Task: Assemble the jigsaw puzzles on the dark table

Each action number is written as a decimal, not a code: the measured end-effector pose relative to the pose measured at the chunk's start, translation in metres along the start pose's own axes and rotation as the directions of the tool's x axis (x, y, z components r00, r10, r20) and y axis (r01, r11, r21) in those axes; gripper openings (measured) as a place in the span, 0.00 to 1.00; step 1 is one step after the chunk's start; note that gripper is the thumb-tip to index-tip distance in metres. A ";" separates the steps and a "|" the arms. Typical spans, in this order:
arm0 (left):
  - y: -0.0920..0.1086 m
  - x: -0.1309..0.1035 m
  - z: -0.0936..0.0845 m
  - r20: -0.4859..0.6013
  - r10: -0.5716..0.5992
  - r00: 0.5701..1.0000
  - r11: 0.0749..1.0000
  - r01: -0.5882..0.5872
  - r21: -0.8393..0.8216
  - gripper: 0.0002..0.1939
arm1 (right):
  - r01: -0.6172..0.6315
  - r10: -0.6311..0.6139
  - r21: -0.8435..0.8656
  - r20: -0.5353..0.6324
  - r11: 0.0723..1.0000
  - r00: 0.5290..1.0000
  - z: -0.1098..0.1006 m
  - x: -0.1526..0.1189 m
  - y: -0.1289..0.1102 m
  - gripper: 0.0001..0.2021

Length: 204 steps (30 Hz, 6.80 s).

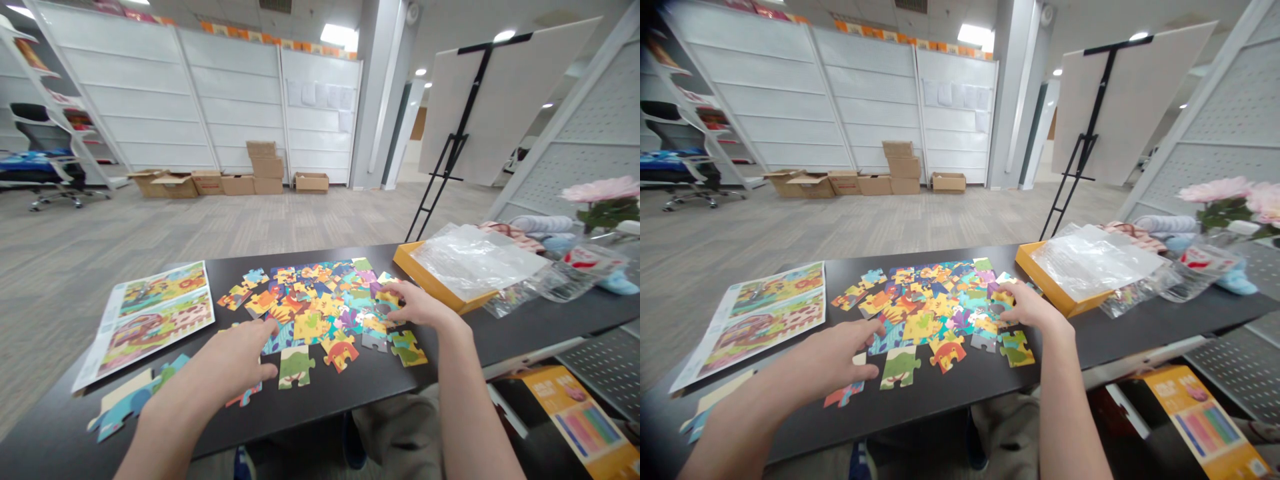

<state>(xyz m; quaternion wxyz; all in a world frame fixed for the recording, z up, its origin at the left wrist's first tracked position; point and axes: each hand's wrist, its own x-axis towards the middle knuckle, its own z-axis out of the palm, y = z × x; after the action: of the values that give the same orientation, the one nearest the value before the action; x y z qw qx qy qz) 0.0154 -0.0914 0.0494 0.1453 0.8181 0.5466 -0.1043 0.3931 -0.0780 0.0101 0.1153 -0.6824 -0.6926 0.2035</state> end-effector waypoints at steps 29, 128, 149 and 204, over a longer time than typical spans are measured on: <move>-0.003 0.004 0.001 -0.049 0.037 0.998 0.999 -0.038 -0.012 0.22 | -0.215 0.212 -0.019 -0.108 0.976 0.971 -0.025 -0.041 0.063 0.17; -0.044 0.044 0.019 -0.286 0.117 0.951 0.983 -0.153 -0.106 0.20 | -0.113 0.032 -0.191 -0.384 0.975 0.923 0.051 0.057 -0.037 0.19; -0.045 0.043 0.021 -0.296 0.120 0.948 0.985 -0.151 -0.085 0.19 | 0.154 0.109 0.668 -0.334 0.728 0.936 0.036 0.049 -0.027 0.16; -0.044 0.039 0.040 -0.385 0.246 0.890 0.898 -0.359 -0.254 0.32 | 0.477 -0.478 -0.037 -0.027 0.878 0.878 0.086 0.032 -0.150 0.10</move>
<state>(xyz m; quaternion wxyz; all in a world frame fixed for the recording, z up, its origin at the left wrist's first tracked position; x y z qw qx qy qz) -0.0107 -0.0558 -0.0067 0.1925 0.8652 0.4369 0.1534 0.2190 -0.0543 -0.0041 0.1640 -0.4955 -0.8403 0.1467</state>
